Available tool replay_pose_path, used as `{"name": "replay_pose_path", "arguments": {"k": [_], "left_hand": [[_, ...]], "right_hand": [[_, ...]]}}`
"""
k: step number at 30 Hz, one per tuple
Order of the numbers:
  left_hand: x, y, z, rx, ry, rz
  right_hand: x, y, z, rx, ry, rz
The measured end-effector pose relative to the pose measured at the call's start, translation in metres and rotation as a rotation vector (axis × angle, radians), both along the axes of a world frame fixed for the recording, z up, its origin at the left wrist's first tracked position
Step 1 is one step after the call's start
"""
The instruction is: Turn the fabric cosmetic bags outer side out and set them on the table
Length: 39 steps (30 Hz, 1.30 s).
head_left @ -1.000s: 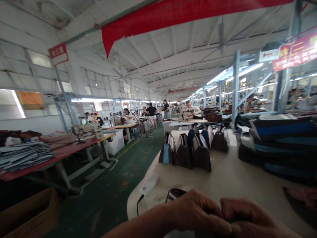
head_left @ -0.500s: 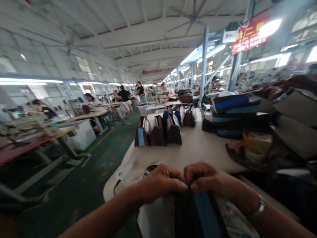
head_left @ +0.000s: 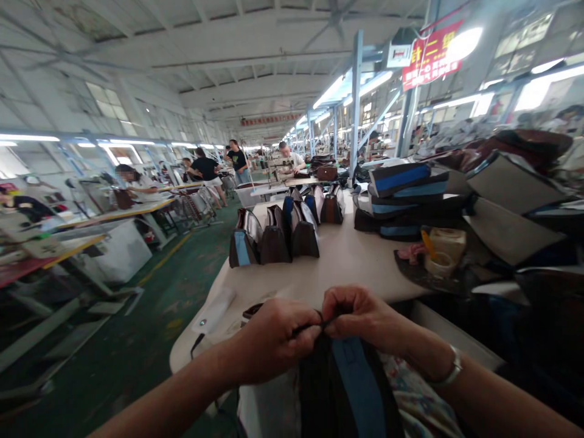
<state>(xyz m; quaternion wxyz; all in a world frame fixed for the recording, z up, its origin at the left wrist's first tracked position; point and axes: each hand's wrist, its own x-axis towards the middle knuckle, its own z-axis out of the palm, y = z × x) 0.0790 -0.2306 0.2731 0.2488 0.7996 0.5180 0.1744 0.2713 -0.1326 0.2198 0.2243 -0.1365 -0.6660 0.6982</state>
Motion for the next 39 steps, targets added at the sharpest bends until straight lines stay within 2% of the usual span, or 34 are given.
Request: {"name": "replay_pose_path", "arguments": {"k": [2,5,7,9,11,14,17,19,21,25,27,30,33,34,36,38,39], "left_hand": [[-0.003,-0.002,-0.003,0.131,0.157,-0.049],[-0.010,-0.006,-0.014,0.290,0.278,-0.085],[-0.014,-0.010,-0.021,0.383,0.303,-0.095],[-0.017,-0.014,-0.022,0.386,0.254,-0.082],[-0.018,-0.017,-0.017,0.244,0.113,-0.049],[-0.018,-0.013,-0.005,-0.075,-0.168,0.027],[-0.017,-0.003,-0.001,-0.353,-0.298,0.046],[-0.015,0.002,-0.002,-0.483,-0.317,0.018],[-0.012,0.003,-0.002,-0.500,-0.323,-0.007],[0.000,-0.006,0.011,-0.237,-0.226,-0.056],[0.008,-0.011,0.021,-0.105,-0.179,-0.048],[0.017,-0.013,0.033,0.001,-0.172,-0.010],[0.017,-0.006,0.039,0.073,-0.191,-0.046],[0.015,-0.003,0.039,0.090,-0.192,-0.071],[0.006,0.002,0.035,0.089,-0.190,-0.117],[-0.006,0.004,0.027,0.020,-0.200,-0.129],[-0.014,0.004,0.023,-0.030,-0.216,-0.115]], "right_hand": [[0.000,-0.001,-0.001,0.096,0.009,-0.044],[0.001,-0.001,-0.002,0.393,0.086,-0.112],[0.002,-0.002,-0.001,0.604,0.173,-0.109],[0.005,-0.002,0.001,0.741,0.235,-0.045],[0.008,-0.002,0.003,0.825,0.238,0.015],[0.011,-0.003,0.007,0.929,0.195,0.071],[0.012,-0.005,0.008,1.035,0.163,0.082],[0.012,-0.007,0.008,1.053,0.178,0.069],[0.013,-0.007,0.007,0.957,0.220,0.063],[0.016,0.001,0.015,0.543,0.101,0.041],[0.019,0.008,0.026,0.475,-0.008,0.061],[0.022,0.017,0.052,0.613,-0.082,0.187],[0.020,0.012,0.075,0.751,-0.097,0.270],[0.017,0.007,0.079,0.786,-0.101,0.255],[0.009,-0.004,0.082,0.879,-0.120,0.138],[-0.002,-0.010,0.077,0.957,-0.131,0.033],[-0.006,-0.010,0.073,0.940,-0.122,0.038]]}}
